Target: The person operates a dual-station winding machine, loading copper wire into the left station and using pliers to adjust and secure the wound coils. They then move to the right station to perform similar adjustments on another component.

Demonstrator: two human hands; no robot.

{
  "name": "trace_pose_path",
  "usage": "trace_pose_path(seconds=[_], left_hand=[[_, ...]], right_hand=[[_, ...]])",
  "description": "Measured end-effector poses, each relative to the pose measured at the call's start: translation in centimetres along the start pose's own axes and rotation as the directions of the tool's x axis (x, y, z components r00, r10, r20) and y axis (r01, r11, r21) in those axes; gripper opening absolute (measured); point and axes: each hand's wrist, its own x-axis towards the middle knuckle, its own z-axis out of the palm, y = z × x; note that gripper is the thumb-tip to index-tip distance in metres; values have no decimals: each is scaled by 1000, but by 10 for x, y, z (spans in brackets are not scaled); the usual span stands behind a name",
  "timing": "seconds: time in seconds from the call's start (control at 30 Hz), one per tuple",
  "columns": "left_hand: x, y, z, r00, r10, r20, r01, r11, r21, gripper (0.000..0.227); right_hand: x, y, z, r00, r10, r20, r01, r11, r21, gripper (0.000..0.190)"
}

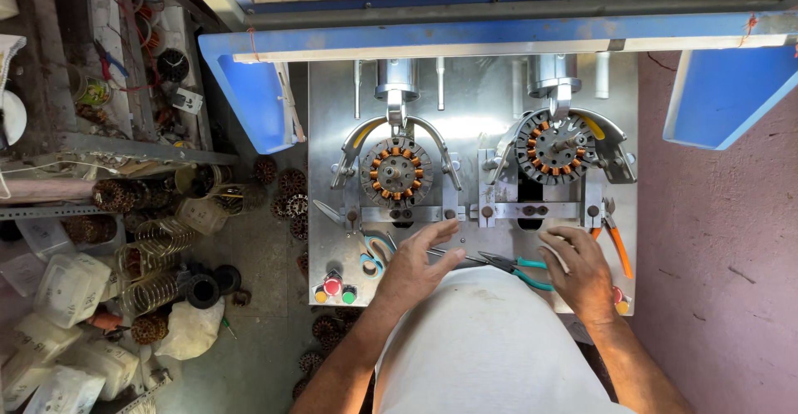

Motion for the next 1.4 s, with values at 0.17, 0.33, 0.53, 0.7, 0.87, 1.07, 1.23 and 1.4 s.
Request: trace_pose_path(seconds=[0.17,0.33,0.53,0.7,0.87,1.07,1.23,1.4], left_hand=[[-19,-19,-23,983,-91,-162,75,992,-104,47],[-31,-15,-44,930,-170,-326,137,983,-121,37],[-3,-14,-91,774,-65,-629,34,998,-61,33],[79,-39,-149,850,46,-525,108,960,259,69],[158,-58,-175,967,-173,-187,174,985,-11,87],[191,-46,-178,975,-222,22,221,941,-255,102],[186,-19,-178,977,-202,62,210,956,-203,94],[167,5,-176,993,-112,25,115,966,-234,86]], right_hand=[[35,-34,24,979,-154,132,137,982,131,26],[61,-67,38,944,-245,220,190,951,242,25],[81,-91,30,922,-255,291,158,935,318,22],[90,-113,33,959,-201,200,131,939,317,25],[92,-148,48,994,-100,46,79,941,330,27],[98,-169,65,1000,-8,23,1,955,297,28],[120,-165,71,1000,-23,16,17,952,305,25],[149,-159,70,998,-48,-32,55,964,259,23]])
